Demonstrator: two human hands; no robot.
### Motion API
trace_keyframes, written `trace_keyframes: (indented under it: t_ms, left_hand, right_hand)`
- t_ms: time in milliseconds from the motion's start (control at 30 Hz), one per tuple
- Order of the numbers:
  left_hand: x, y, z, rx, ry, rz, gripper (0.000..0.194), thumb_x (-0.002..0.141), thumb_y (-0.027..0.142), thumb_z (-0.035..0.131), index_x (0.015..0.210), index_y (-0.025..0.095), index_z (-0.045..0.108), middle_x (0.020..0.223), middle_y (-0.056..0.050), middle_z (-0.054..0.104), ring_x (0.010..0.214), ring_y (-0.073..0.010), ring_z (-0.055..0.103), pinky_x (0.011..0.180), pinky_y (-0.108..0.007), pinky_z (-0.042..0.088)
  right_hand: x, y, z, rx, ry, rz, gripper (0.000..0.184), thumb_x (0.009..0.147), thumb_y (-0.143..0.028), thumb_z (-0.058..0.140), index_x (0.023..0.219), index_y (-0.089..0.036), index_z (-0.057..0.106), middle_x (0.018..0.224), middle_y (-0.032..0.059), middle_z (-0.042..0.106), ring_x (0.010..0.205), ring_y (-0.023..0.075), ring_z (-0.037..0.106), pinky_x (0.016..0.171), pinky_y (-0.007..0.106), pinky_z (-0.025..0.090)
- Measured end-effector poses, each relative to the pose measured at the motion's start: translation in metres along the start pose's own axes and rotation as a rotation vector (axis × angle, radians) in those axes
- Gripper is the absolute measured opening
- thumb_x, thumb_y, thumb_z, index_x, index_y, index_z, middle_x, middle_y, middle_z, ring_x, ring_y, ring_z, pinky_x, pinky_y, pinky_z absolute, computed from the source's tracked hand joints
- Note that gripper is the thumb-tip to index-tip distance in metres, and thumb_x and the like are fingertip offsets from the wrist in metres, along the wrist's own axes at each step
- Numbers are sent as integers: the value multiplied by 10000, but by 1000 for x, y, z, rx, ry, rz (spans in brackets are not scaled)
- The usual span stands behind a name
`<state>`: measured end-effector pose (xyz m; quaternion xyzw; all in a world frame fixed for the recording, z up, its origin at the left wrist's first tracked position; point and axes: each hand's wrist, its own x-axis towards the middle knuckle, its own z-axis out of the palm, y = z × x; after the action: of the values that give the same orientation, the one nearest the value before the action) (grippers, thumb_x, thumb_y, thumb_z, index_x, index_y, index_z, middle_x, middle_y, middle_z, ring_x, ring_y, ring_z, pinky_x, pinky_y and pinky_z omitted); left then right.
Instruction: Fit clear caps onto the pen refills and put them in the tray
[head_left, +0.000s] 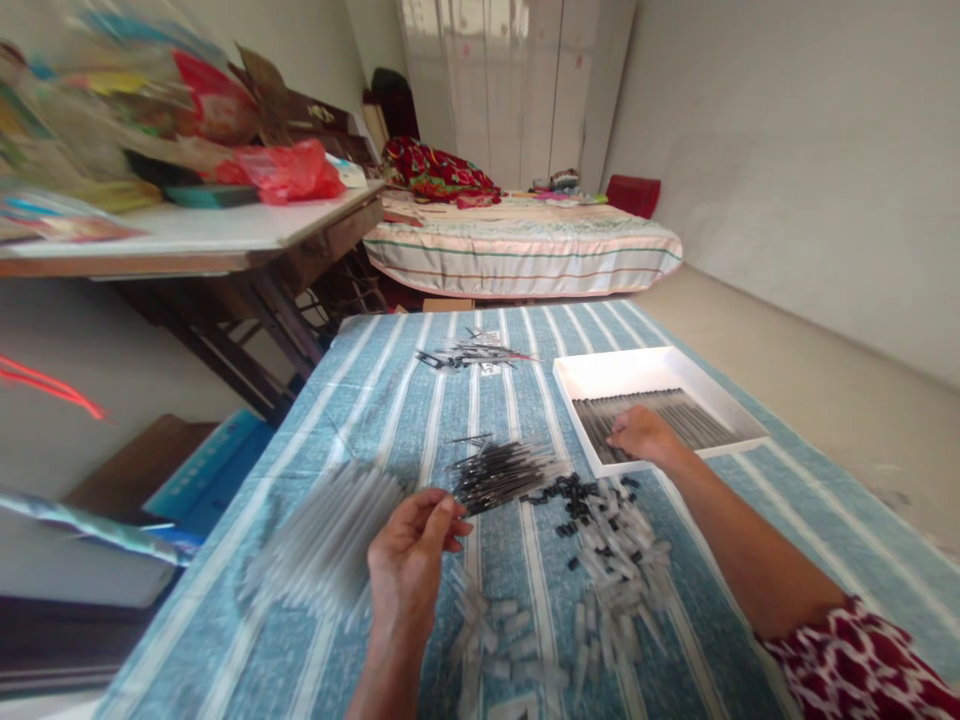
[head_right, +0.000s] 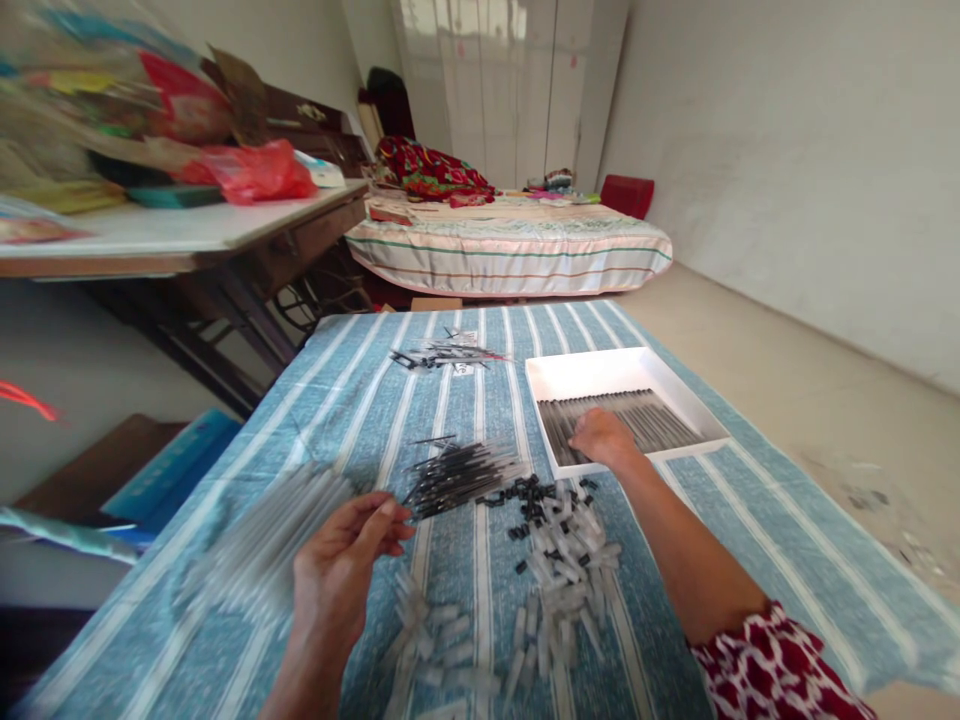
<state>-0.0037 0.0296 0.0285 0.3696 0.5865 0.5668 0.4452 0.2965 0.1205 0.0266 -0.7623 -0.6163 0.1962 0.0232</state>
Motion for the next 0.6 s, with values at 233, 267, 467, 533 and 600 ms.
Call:
trace_keyframes:
  t_ms: [233, 267, 467, 533, 600]
  left_hand:
    - [-1, 3, 0, -8, 11, -8, 228, 647, 273, 659, 815, 133, 597, 599, -4, 666, 499, -135, 600, 430, -213, 467]
    - [-1, 3, 0, -7, 13, -9, 229, 645, 273, 660, 814, 131, 598, 599, -5, 666, 497, -135, 599, 430, -214, 467]
    - [0, 5, -1, -9, 27, -9, 234, 639, 269, 662, 813, 127, 598, 608, -14, 669, 492, -136, 602, 426, -213, 463]
    - [2, 5, -3, -7, 34, -9, 241, 634, 271, 663, 815, 126, 597, 611, -18, 667, 494, -143, 606, 424, -218, 463]
    - [5, 4, -6, 4, 55, 2, 249, 630, 279, 661, 815, 125, 597, 608, -23, 663, 495, -153, 610, 420, -226, 465]
  right_hand:
    - [0, 2, 1, -13, -9, -1, 212, 760, -339, 560, 762, -185, 706, 687, 63, 691, 682, 178, 623, 551, 228, 387]
    - [0, 2, 2, -14, -8, -2, 211, 758, -336, 561, 756, -184, 706, 681, 63, 690, 681, 179, 623, 549, 228, 384]
    - [0, 3, 4, 7, 13, 6, 211, 765, -320, 543, 789, -181, 701, 663, 66, 685, 673, 189, 618, 544, 239, 377]
    - [0, 3, 5, 20, 18, 2, 211, 769, -315, 536, 809, -185, 697, 670, 66, 687, 671, 191, 617, 549, 244, 378]
    - [-1, 4, 6, 30, 21, -4, 207, 770, -308, 534, 823, -188, 693, 672, 64, 686, 670, 194, 617, 557, 249, 381]
